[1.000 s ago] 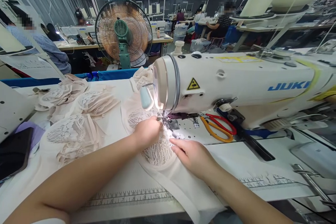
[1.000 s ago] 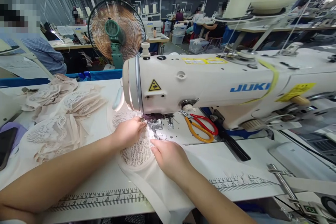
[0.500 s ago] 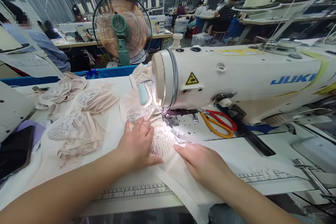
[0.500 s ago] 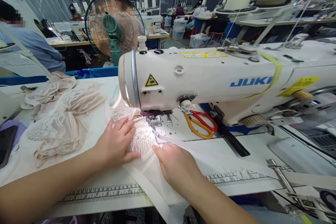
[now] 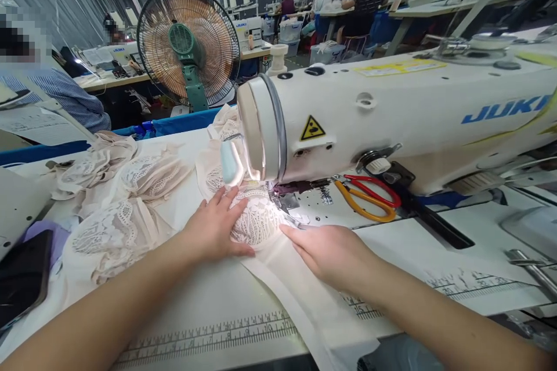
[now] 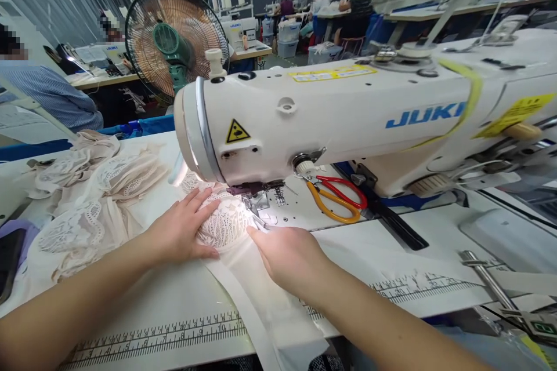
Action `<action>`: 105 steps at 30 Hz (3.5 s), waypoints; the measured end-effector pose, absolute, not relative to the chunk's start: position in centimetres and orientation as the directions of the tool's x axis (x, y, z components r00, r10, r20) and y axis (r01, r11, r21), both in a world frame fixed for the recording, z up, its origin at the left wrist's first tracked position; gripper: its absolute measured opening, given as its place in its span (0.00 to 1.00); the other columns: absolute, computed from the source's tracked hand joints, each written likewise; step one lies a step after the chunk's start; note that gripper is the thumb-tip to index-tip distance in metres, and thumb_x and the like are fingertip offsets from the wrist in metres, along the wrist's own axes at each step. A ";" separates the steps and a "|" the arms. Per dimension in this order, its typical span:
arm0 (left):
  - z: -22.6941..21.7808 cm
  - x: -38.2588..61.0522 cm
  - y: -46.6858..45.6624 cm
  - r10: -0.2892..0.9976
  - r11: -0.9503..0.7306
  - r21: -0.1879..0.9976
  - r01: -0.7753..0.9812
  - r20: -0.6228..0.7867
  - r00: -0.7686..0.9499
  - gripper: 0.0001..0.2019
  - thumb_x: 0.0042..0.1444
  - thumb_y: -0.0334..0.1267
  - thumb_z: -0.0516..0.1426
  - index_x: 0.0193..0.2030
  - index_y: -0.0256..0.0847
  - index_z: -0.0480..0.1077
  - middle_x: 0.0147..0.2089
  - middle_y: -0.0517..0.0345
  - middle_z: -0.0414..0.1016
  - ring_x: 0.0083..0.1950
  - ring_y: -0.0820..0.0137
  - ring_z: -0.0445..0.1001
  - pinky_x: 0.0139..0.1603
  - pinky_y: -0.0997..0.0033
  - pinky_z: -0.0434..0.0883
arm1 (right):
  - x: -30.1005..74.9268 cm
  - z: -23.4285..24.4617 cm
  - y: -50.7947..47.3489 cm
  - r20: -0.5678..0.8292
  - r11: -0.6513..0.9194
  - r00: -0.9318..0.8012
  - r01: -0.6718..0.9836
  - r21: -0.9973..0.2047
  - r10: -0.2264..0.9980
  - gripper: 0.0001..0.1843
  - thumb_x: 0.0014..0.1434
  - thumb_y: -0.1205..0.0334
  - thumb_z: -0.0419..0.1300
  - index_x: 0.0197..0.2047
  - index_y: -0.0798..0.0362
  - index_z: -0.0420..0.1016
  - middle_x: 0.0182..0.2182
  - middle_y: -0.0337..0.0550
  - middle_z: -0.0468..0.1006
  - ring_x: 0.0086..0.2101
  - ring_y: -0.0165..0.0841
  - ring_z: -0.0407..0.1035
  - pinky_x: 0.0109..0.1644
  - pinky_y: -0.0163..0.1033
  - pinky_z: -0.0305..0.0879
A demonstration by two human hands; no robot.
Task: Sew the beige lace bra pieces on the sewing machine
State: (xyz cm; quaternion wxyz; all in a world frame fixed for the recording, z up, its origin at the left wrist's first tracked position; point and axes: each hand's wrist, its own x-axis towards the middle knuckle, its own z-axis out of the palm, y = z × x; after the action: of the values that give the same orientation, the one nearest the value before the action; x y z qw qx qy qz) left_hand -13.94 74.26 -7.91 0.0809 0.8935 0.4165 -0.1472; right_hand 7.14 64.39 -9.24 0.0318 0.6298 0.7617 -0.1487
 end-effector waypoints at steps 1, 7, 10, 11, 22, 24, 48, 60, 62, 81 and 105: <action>-7.9 -14.0 74.7 0.715 -0.648 0.028 0.761 -0.322 0.620 0.50 0.42 0.66 0.57 0.68 0.44 0.46 0.71 0.50 0.32 0.69 0.46 0.36 0.63 0.44 0.52 | 7.0 -9.1 64.6 -0.245 0.157 -0.197 0.972 -0.175 0.949 0.24 0.61 0.63 0.47 0.59 0.44 0.63 0.29 0.43 0.79 0.30 0.38 0.72 0.25 0.37 0.48; -7.8 -14.0 77.0 0.696 -0.674 0.050 0.737 -0.292 0.656 0.48 0.41 0.64 0.59 0.67 0.47 0.48 0.69 0.46 0.43 0.66 0.45 0.48 0.62 0.47 0.54 | 6.1 -8.4 65.8 -0.315 0.126 -0.158 0.985 -0.119 0.936 0.26 0.63 0.55 0.47 0.63 0.49 0.58 0.26 0.49 0.78 0.28 0.43 0.72 0.23 0.38 0.52; -7.5 -14.1 78.1 0.689 -0.678 0.062 0.732 -0.293 0.663 0.48 0.41 0.63 0.59 0.67 0.48 0.47 0.64 0.45 0.56 0.62 0.47 0.56 0.58 0.52 0.60 | 5.4 -8.1 66.3 -0.360 0.126 -0.157 0.986 -0.108 0.920 0.30 0.62 0.52 0.47 0.65 0.53 0.53 0.26 0.51 0.78 0.27 0.46 0.73 0.22 0.40 0.56; -7.5 -14.1 78.5 0.689 -0.677 0.064 0.733 -0.296 0.662 0.48 0.41 0.63 0.59 0.67 0.48 0.48 0.61 0.45 0.60 0.61 0.48 0.58 0.56 0.53 0.62 | 5.1 -7.9 66.5 -0.392 0.113 -0.145 0.988 -0.104 0.909 0.32 0.62 0.51 0.47 0.66 0.55 0.51 0.25 0.51 0.78 0.27 0.47 0.73 0.22 0.41 0.57; -8.6 -14.0 82.9 0.632 -0.748 0.050 0.661 -0.250 0.734 0.44 0.41 0.63 0.60 0.63 0.44 0.55 0.61 0.46 0.61 0.60 0.47 0.61 0.57 0.55 0.61 | 3.4 -6.0 66.8 -0.485 0.040 -0.080 0.995 -0.092 0.871 0.38 0.61 0.48 0.50 0.67 0.61 0.46 0.26 0.55 0.78 0.30 0.49 0.74 0.25 0.44 0.60; -8.3 -13.8 82.7 0.635 -0.751 0.035 0.659 -0.236 0.736 0.44 0.41 0.60 0.61 0.63 0.44 0.54 0.62 0.45 0.60 0.60 0.47 0.60 0.58 0.54 0.60 | 3.7 -5.8 66.2 -0.472 0.062 -0.095 0.994 -0.085 0.876 0.36 0.61 0.49 0.50 0.67 0.58 0.48 0.26 0.53 0.78 0.28 0.47 0.73 0.23 0.42 0.58; -10.1 -12.3 67.0 0.357 -0.925 0.135 0.356 -0.018 0.934 0.28 0.55 0.49 0.57 0.59 0.35 0.62 0.62 0.39 0.60 0.62 0.50 0.59 0.59 0.46 0.62 | 10.9 -11.3 58.9 0.057 0.529 -0.530 0.824 -0.201 0.846 0.20 0.54 0.76 0.46 0.46 0.50 0.70 0.35 0.46 0.69 0.34 0.36 0.62 0.36 0.37 0.60; -10.5 -13.0 70.5 0.302 -0.938 0.186 0.293 0.021 0.953 0.25 0.57 0.47 0.55 0.58 0.35 0.63 0.62 0.38 0.60 0.62 0.51 0.58 0.59 0.44 0.60 | 10.4 -10.8 61.0 -0.006 0.512 -0.522 0.839 -0.183 0.853 0.22 0.54 0.78 0.46 0.48 0.51 0.68 0.34 0.45 0.66 0.35 0.36 0.60 0.35 0.39 0.58; -10.6 -13.0 71.2 0.289 -0.942 0.189 0.277 0.039 0.956 0.25 0.57 0.47 0.55 0.58 0.35 0.63 0.61 0.39 0.60 0.62 0.51 0.58 0.59 0.44 0.60 | 10.4 -10.7 61.3 -0.004 0.507 -0.515 0.845 -0.170 0.857 0.23 0.52 0.79 0.48 0.48 0.51 0.68 0.33 0.44 0.66 0.34 0.35 0.60 0.34 0.37 0.56; -10.2 -13.3 78.2 0.112 -0.989 0.113 0.099 0.109 0.988 0.17 0.61 0.41 0.50 0.55 0.37 0.65 0.57 0.41 0.65 0.59 0.56 0.62 0.57 0.52 0.63 | 8.7 -9.7 64.7 -0.269 0.422 -0.391 0.905 0.063 0.880 0.31 0.54 0.69 0.56 0.61 0.47 0.60 0.24 0.41 0.74 0.24 0.32 0.65 0.22 0.37 0.35; -10.8 -12.0 74.2 0.129 -0.989 0.098 0.109 0.223 0.966 0.16 0.61 0.44 0.48 0.43 0.32 0.68 0.48 0.39 0.68 0.44 0.60 0.66 0.45 0.56 0.68 | 5.5 -7.1 65.5 -0.531 0.216 -0.159 0.975 0.046 0.832 0.50 0.47 0.75 0.58 0.68 0.52 0.36 0.26 0.44 0.76 0.25 0.36 0.70 0.21 0.36 0.51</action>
State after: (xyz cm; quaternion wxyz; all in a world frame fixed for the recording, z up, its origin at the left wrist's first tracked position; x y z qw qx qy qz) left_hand -12.00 74.22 -10.84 0.0426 0.9906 0.0600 0.1149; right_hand 5.54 65.48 -7.06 0.2297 0.6063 0.7452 -0.1558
